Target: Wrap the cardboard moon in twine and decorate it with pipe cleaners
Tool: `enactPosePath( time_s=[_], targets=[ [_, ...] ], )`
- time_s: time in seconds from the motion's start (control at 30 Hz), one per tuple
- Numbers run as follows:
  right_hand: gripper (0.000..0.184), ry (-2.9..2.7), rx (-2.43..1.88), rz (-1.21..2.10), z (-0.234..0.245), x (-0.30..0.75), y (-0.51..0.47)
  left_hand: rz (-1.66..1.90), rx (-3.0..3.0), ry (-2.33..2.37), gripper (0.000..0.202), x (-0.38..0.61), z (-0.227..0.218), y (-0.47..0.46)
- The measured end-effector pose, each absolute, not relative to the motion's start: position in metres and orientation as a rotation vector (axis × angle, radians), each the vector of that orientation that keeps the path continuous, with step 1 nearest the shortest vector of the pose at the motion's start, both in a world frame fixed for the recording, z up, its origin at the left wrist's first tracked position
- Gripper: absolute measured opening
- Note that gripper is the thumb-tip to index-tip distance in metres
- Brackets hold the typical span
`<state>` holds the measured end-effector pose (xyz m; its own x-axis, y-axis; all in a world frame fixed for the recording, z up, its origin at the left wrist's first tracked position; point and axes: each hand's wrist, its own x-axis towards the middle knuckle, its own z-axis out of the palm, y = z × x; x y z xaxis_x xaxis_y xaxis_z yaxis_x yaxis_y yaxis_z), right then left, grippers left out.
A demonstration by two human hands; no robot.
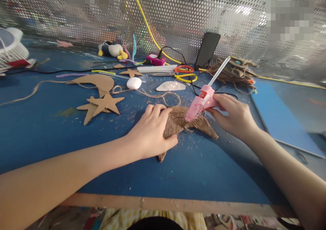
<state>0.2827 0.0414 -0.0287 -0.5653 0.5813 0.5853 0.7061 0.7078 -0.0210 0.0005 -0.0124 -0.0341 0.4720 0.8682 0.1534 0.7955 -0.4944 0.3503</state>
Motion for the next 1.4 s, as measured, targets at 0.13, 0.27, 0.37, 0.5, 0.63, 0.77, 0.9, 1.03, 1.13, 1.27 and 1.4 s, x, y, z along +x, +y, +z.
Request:
enactPosePath(
  time_s=[0.13,0.27,0.37,0.5,0.63,0.77,0.9,1.03,1.13,1.27,1.4],
  targets=[
    [0.021,-2.319,-0.884,-0.42,-0.024,0.281,0.039,0.458,2.494,1.432,0.072,0.001,-0.034,-0.013],
    [0.03,-2.267,-0.789,-0.571,-0.021,0.279,0.035,0.43,2.493,1.451,0.072,0.001,-0.034,-0.013],
    [0.036,-2.202,-0.657,-0.717,-0.022,0.28,0.033,0.429,2.484,1.454,0.072,0.001,-0.034,-0.014],
    [0.04,-2.146,-0.646,-0.835,-0.028,0.287,0.03,0.45,2.499,1.443,0.071,0.001,-0.033,-0.014],
    [0.033,-2.033,-0.736,-0.934,-0.03,0.29,0.031,0.451,2.495,1.441,0.07,0.001,-0.033,-0.015],
    [0.041,-1.942,-0.985,-0.812,-0.028,0.287,0.038,0.484,2.479,1.443,0.068,0.0,-0.034,-0.017],
    [0.054,-1.867,-1.336,-0.491,-0.038,0.293,0.055,0.516,2.471,1.469,0.068,0.0,-0.032,-0.02],
    [0.064,-1.783,-1.553,-0.345,-0.057,0.311,0.073,0.487,2.479,1.532,0.062,0.0,-0.027,-0.023],
    [0.055,-1.874,-1.537,-0.338,-0.054,0.312,0.072,0.478,2.516,1.575,0.053,-0.001,-0.025,-0.02],
    [0.014,-2.262,-1.027,-0.066,-0.024,0.287,0.048,0.639,2.615,1.334,0.032,-0.004,-0.025,-0.01],
    [0.01,-2.604,-0.634,0.327,-0.01,0.265,0.025,0.773,2.749,0.936,0.025,-0.006,-0.026,-0.004]
  ],
)
